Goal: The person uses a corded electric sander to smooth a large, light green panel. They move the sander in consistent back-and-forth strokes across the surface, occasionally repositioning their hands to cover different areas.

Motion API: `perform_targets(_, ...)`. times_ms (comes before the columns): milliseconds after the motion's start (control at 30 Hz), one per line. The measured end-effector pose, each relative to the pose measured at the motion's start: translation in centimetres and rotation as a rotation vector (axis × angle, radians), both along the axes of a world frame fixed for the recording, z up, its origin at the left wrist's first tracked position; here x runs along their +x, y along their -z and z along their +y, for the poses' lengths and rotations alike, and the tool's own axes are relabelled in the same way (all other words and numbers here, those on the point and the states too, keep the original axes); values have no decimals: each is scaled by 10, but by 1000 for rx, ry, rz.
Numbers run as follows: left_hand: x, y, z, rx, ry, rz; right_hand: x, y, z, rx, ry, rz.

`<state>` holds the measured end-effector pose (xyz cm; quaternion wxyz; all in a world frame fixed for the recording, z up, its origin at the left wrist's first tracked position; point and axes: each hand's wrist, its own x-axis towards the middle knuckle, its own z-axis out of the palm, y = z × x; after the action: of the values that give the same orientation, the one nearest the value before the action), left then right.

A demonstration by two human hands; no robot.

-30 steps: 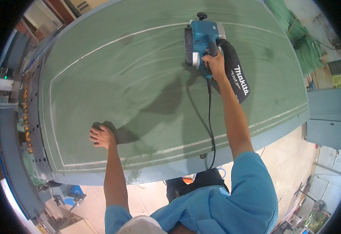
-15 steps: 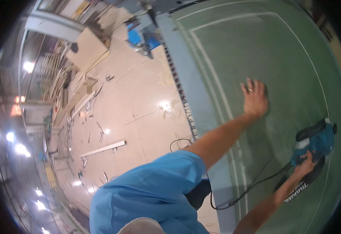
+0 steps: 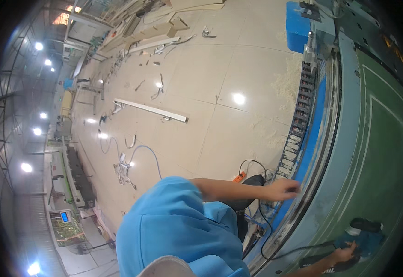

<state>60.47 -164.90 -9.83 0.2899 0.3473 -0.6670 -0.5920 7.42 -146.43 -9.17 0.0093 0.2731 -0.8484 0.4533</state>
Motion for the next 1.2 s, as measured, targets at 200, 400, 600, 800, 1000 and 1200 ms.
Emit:
perform_targets(200,295,65,128,405,-10,-952,120,-49,-31,446,-10,-113)
perform_targets(400,455,101,302,684,-91,-1197,227,-79,-63,-440,213,-578)
perform_targets(600,435,117,345,1089,-492,-663,244,-81,-53,-374,282,-565)
perform_targets(800,406,104,207,1147,-438,-418,240,-70,-59,-523,250,-577)
perform_targets(1000,481,89,10,935,-387,-662,244,-71,-79,-529,302,-492)
perform_targets(1200,503,36,-244,155,-217,-764,241,-76,-91,-608,341,-444)
